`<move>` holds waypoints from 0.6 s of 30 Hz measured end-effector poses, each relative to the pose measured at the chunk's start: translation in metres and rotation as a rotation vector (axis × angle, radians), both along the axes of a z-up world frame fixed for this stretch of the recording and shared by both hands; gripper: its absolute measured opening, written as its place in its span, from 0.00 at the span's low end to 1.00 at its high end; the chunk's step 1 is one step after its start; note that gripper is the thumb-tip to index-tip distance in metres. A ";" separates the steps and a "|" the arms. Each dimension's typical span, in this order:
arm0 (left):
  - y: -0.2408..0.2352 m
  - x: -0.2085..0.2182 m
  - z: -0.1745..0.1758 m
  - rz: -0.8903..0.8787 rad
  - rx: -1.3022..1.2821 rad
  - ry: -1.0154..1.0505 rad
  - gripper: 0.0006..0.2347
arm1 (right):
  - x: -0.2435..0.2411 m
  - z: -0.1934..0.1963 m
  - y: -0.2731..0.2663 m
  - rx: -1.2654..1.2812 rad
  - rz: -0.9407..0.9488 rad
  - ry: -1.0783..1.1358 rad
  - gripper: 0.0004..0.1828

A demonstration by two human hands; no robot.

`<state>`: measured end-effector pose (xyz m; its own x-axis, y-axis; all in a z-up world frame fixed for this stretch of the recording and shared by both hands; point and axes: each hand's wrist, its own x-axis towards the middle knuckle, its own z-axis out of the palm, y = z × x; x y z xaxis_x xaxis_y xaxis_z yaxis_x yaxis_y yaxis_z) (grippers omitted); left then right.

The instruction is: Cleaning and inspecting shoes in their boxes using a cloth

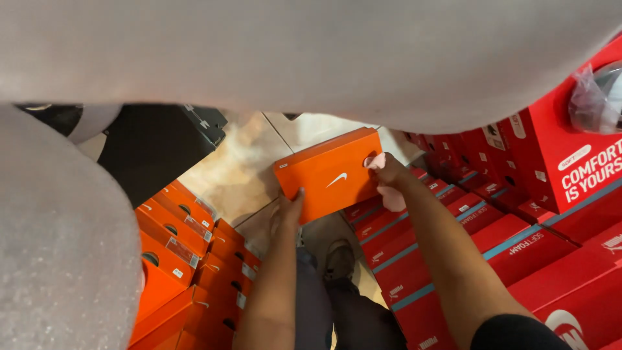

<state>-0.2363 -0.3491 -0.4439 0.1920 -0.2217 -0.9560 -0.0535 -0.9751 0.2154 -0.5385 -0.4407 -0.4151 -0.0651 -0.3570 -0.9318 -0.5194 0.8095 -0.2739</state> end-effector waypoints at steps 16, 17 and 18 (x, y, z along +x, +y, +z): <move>-0.071 0.022 0.176 0.098 -0.279 0.184 0.41 | -0.029 0.070 -0.032 0.024 -0.003 0.061 0.22; -0.074 0.024 0.204 0.115 -0.293 0.182 0.42 | -0.028 0.094 -0.035 0.047 0.041 0.057 0.22; -0.082 0.027 0.232 0.125 -0.318 0.178 0.42 | -0.024 0.117 -0.043 0.060 0.080 0.051 0.22</move>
